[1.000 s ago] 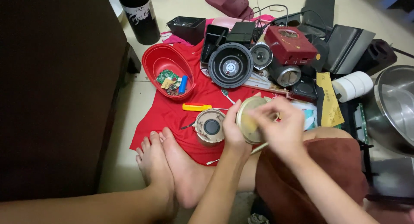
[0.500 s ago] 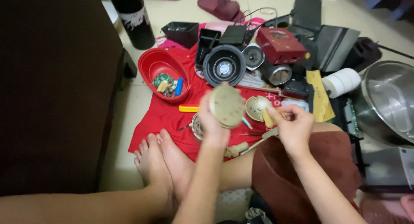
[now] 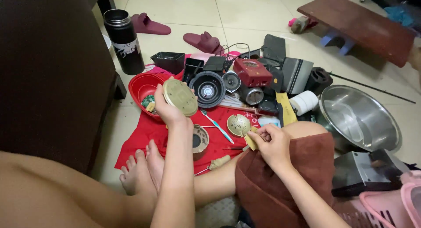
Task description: The person sits on the floor and cleans a circular speaker component using a small yellow sponge. They wipe the surface of the component, turn it over to clean the other side, and continue scrubbing with the sponge. The person also briefly handles a toothbrush and a screwdriver lying nearby.
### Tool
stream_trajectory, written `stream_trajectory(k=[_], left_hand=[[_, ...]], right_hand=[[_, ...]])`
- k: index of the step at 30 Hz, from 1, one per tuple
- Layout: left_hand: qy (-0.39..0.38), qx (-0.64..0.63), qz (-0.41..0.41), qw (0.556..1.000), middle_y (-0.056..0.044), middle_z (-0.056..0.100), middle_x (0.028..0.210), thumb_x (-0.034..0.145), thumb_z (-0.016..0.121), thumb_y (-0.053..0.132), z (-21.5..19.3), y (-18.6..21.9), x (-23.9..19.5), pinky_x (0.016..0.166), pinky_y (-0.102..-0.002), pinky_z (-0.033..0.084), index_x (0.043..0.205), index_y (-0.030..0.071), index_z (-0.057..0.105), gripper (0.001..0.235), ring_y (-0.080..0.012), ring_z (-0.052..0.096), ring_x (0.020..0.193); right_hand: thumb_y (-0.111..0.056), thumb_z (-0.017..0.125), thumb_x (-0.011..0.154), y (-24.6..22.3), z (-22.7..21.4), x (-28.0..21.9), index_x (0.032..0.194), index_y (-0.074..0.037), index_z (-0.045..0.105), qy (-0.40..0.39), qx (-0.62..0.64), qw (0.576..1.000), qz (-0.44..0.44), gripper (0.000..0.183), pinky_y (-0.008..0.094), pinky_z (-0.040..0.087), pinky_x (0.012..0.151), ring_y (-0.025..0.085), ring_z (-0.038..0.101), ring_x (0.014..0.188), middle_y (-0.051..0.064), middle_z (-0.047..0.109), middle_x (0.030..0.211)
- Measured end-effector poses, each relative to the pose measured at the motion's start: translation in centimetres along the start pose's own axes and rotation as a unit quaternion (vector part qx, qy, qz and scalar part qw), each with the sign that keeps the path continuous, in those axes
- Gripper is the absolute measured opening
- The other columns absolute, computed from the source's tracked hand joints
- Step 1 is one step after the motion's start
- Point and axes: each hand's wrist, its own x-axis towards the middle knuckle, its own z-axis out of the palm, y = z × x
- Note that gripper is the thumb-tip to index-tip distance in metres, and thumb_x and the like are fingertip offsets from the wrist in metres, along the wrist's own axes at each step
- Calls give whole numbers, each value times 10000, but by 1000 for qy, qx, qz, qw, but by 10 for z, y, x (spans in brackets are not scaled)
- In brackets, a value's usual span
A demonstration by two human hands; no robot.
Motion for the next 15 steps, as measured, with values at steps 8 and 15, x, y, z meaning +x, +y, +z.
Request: stream_trajectory(k=[8, 15], left_hand=[[-13, -21, 54, 998, -211, 597, 1017, 734, 501, 525, 14, 20, -16, 721, -468, 496, 1123, 148, 585, 548, -356, 583, 826], [-68, -53, 85, 993, -207, 568, 1027, 752, 427, 516, 39, 32, -30, 686, -439, 496, 1191, 124, 517, 595, -335, 582, 805]], right_hand=[[-203, 785, 627, -65, -22, 15, 632, -119, 649, -11, -4, 999, -52, 160, 211, 432, 515, 110, 525, 500, 6, 563, 526], [-168, 761, 646, -80, -15, 14, 628, -102, 643, -8, 32, 994, -106, 137, 214, 446, 492, 135, 548, 488, 36, 559, 516]])
